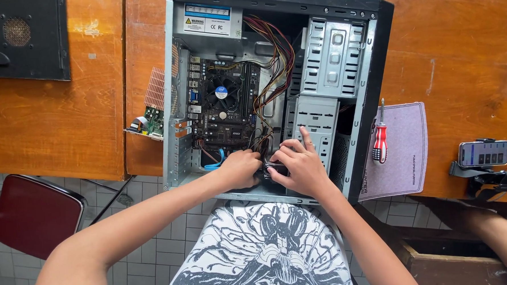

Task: Installing an expansion card and using a screwdriver to secure internal components within a desktop computer case.

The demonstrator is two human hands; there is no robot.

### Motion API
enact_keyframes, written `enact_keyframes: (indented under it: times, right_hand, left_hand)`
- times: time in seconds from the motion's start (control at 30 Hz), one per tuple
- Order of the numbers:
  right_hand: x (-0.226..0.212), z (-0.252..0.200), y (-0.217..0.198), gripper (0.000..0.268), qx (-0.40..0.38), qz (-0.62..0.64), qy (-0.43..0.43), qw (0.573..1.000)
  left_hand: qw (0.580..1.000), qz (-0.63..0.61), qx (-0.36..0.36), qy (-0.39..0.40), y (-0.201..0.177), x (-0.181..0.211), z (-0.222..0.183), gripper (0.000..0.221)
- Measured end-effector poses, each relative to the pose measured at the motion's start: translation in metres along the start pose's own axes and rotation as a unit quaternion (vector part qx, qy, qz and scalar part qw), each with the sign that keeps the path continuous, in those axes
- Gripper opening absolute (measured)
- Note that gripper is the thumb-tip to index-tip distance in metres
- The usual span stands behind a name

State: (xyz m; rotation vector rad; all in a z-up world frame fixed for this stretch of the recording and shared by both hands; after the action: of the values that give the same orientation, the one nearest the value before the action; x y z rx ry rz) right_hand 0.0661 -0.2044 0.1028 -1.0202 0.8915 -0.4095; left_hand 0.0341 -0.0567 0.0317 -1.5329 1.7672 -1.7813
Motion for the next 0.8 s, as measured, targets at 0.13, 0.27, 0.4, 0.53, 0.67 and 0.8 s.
enact_keyframes:
  times: [0.13, 0.27, 0.4, 0.53, 0.67, 0.8]
  right_hand:
    - [-0.001, 0.001, -0.002, 0.021, 0.0, 0.003, 0.0, 1.0]
    - [0.0, -0.001, -0.001, 0.021, -0.001, 0.002, -0.005, 1.0]
    - [0.004, -0.001, -0.002, 0.022, -0.011, 0.009, 0.004, 1.0]
    - [0.002, -0.001, 0.001, 0.022, -0.015, 0.007, -0.003, 1.0]
    - [0.002, -0.001, 0.0, 0.022, -0.02, 0.003, 0.007, 1.0]
    - [-0.001, 0.0, -0.002, 0.022, -0.015, -0.004, 0.004, 1.0]
  left_hand:
    - [0.996, 0.059, 0.061, 0.026, 0.018, -0.003, 0.009, 0.029]
    - [0.992, -0.001, 0.094, 0.081, 0.004, -0.005, 0.003, 0.021]
    - [0.984, 0.003, 0.084, 0.159, 0.009, -0.02, -0.01, 0.012]
    - [0.99, -0.109, 0.059, 0.063, -0.042, -0.009, -0.018, 0.013]
    - [0.947, -0.3, 0.086, -0.075, -0.085, -0.014, -0.026, 0.017]
    - [0.927, -0.325, 0.152, -0.113, -0.101, -0.019, -0.03, 0.015]
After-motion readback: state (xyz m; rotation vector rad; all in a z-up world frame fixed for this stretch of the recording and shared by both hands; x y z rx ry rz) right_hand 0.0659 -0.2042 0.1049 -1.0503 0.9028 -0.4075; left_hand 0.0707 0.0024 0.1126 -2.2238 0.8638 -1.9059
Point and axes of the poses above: each hand's wrist, its own z-axis towards the middle knuckle, its own y-axis out of the palm, x = y × z, the point moved 5 cm from there along z, towards the middle knuckle, and after that the axes turned 15 degrees about x, right-handed, at the moved point
